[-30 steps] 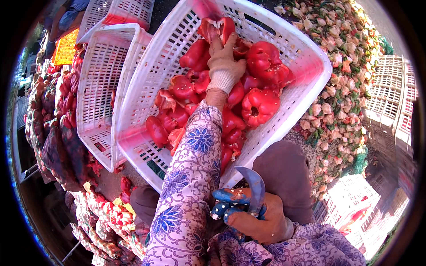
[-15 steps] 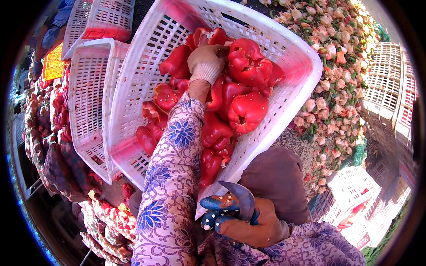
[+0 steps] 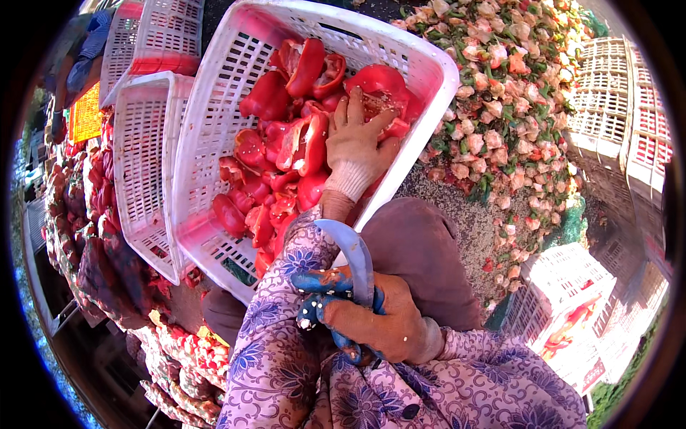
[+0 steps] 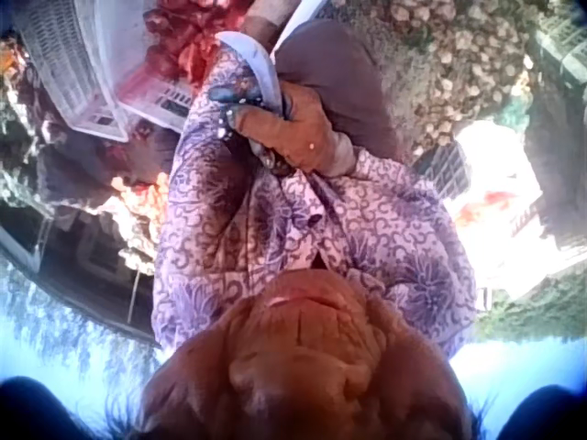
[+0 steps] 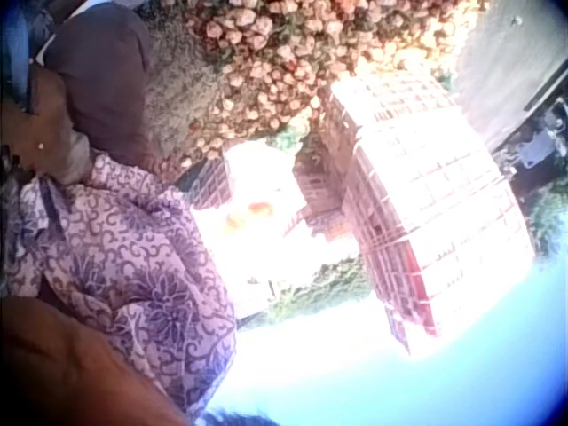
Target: The person uses a curved knife to remove the cores and seeds from red bell peppers by hand, placing the trimmed pepper pieces into a white plastic basket.
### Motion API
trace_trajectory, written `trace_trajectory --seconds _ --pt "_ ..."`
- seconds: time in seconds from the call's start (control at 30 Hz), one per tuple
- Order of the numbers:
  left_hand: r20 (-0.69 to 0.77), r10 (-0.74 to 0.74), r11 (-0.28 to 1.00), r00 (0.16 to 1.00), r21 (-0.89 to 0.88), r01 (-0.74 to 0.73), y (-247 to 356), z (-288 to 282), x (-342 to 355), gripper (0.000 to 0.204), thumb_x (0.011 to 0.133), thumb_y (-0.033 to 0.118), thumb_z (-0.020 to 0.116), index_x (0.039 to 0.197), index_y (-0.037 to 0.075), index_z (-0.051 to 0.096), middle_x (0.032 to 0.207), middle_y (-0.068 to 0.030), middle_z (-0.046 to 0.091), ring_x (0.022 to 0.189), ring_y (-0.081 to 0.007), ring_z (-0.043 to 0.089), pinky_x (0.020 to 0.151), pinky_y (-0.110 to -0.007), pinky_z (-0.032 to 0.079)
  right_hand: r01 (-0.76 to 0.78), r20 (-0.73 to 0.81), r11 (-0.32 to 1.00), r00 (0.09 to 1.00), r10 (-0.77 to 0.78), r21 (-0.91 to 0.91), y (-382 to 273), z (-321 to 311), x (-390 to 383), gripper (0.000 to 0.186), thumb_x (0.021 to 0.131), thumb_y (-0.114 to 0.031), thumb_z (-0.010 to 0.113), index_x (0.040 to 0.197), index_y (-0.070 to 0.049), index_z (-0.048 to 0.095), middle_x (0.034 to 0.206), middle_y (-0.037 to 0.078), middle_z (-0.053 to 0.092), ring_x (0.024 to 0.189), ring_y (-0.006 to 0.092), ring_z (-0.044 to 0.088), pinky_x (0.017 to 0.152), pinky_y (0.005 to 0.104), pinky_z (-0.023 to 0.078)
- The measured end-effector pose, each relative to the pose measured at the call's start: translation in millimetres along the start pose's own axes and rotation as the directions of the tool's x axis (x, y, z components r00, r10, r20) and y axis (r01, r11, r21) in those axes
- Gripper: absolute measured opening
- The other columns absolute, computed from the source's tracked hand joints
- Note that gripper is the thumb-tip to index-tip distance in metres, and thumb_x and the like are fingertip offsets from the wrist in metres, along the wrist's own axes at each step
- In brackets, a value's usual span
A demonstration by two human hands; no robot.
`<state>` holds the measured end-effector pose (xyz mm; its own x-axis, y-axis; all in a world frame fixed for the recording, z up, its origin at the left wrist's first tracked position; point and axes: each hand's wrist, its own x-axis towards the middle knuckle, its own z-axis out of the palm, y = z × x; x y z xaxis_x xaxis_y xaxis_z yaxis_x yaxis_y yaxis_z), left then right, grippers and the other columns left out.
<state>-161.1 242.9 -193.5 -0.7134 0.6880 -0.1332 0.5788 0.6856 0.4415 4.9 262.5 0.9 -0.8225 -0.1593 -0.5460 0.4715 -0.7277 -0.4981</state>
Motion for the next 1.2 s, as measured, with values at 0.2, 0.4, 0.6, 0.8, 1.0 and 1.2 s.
trace_trajectory --seconds 0.2,0.4,0.6,0.8,1.0,1.2 --pt "-0.151 -0.003 1.000 0.989 0.030 0.008 -10 25 22 0.055 0.075 0.033 0.074 0.128 0.036 0.059 0.158 -0.0271 0.014 0.142 -0.0495 0.019 0.114 -0.061 0.019 0.074 -0.005 0.997 0.997 -0.074 0.035 -2 4 5 0.036 0.095 -0.012 0.062 0.129 -0.001 0.059 0.077 -0.002 0.061 0.062 0.0039 0.051 0.054 0.0213 0.041" --pt "-0.085 0.001 1.000 0.996 -0.002 -0.001 -15 -15 13 0.055 0.075 0.035 0.075 0.128 0.030 0.059 0.153 -0.0229 0.029 0.141 -0.0429 0.027 0.115 -0.053 0.024 -0.047 -0.078 0.999 0.996 0.045 -0.018 -6 13 2 0.035 0.095 -0.014 0.060 0.128 -0.002 0.060 0.071 -0.002 0.058 0.058 0.0041 0.049 0.051 0.0214 0.040" --pt "-0.115 -0.206 0.954 0.972 0.197 0.225 -56 -33 -75 0.063 0.074 0.041 0.076 0.133 0.027 0.060 0.159 -0.0120 0.023 0.133 -0.0575 0.027 0.108 -0.059 0.034 -0.056 -0.114 0.998 0.992 0.059 0.033 3 16 5 0.031 0.093 -0.015 0.063 0.122 -0.002 0.064 0.076 -0.001 0.061 0.060 0.0036 0.051 0.052 0.0211 0.041" --pt "-0.197 -0.225 0.907 0.954 0.316 0.279 -63 2 -66 0.068 0.077 0.041 0.069 0.141 0.030 0.050 0.162 -0.0069 0.017 0.136 -0.0604 0.017 0.102 -0.071 0.027 -0.097 -0.207 0.994 0.973 0.106 0.053 -2 22 7 0.027 0.093 -0.015 0.065 0.117 -0.004 0.065 0.071 -0.002 0.059 0.056 0.0042 0.052 0.048 0.0214 0.040" --pt "-0.149 -0.256 0.913 0.955 0.286 0.290 -67 -14 -66 0.066 0.079 0.045 0.066 0.141 0.029 0.049 0.161 -0.0058 0.018 0.137 -0.0606 0.015 0.105 -0.069 0.024 -0.056 -0.165 0.982 0.983 0.086 0.182 -4 21 5 0.028 0.096 -0.017 0.061 0.120 -0.003 0.064 0.067 0.001 0.057 0.049 0.0064 0.048 0.043 0.0216 0.039" --pt "0.142 -0.254 0.937 0.957 0.283 0.207 -86 -60 -170 0.065 0.076 0.064 0.066 0.133 0.033 0.059 0.161 -0.0097 0.018 0.140 -0.0483 0.026 0.107 -0.067 0.022 0.057 -0.110 0.992 0.993 -0.044 0.110 -4 22 4 0.032 0.097 -0.020 0.059 0.123 -0.001 0.061 0.069 0.000 0.053 0.053 0.0068 0.050 0.044 0.0223 0.039"
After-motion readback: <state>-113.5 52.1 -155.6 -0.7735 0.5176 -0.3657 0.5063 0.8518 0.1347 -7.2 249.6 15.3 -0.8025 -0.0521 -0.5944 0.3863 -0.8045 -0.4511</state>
